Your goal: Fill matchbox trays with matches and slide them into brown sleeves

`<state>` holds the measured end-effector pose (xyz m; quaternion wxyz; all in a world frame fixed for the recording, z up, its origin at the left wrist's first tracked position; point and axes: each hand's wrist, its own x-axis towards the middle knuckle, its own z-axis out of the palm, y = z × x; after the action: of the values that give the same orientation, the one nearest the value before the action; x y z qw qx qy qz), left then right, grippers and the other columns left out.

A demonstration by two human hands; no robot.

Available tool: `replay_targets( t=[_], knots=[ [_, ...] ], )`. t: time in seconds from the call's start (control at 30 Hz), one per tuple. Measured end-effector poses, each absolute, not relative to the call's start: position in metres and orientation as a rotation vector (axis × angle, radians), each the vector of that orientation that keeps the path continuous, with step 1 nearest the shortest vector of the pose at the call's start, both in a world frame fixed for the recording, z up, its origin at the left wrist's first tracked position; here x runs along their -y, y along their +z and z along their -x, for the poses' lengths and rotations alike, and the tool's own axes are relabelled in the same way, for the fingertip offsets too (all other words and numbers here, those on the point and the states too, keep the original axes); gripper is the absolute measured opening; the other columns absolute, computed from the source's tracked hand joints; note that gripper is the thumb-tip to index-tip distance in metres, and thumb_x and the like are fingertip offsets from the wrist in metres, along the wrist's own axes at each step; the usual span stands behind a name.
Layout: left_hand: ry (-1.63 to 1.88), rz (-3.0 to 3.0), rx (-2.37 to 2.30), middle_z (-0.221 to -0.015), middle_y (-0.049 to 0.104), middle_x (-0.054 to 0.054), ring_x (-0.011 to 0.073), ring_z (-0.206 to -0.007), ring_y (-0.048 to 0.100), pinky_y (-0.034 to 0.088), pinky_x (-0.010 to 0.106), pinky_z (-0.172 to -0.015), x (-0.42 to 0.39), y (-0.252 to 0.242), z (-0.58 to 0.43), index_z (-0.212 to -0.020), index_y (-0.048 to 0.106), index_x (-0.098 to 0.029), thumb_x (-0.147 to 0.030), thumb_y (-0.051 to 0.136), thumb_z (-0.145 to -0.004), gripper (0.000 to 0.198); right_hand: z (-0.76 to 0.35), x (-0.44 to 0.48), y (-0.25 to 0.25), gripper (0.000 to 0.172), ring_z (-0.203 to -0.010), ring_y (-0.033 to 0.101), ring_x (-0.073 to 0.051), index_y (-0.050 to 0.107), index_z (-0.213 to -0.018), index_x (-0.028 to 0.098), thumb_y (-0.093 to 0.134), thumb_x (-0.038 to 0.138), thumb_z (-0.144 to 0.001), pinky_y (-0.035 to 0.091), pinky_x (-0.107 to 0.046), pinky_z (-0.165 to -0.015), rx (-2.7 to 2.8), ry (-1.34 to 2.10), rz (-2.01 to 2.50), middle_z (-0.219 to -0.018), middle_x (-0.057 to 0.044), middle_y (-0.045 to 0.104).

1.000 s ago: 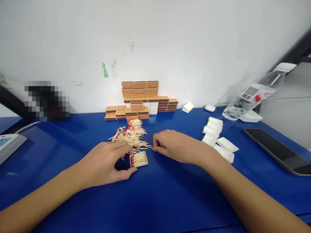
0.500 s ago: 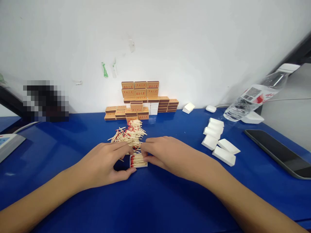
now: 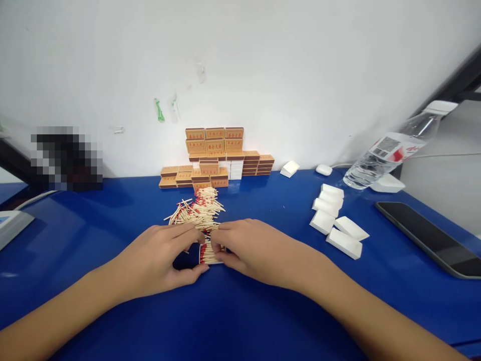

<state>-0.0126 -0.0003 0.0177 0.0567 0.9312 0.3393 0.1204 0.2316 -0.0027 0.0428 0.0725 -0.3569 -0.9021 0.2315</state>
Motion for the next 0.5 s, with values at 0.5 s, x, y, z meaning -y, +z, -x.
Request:
replay_targets(
  t=[0.5],
  knots=[
    [0.289,-2.780,-1.069,-0.093,0.069,0.001,0.0214,-0.077,0.067,0.047,0.035,-0.065,0.001,0.021,0.011,-0.103,0.062,-0.022,-0.041,0.069,-0.091,0.024,-0.239,-0.011,0.044,0.008,-0.069,0.053,-0.013,0.064,-0.091,0.020,0.062,0.020,-0.098,0.036,-0.028,-0.064,2.592,0.469,1.256,-0.089,-0.002,0.065]
  ],
)
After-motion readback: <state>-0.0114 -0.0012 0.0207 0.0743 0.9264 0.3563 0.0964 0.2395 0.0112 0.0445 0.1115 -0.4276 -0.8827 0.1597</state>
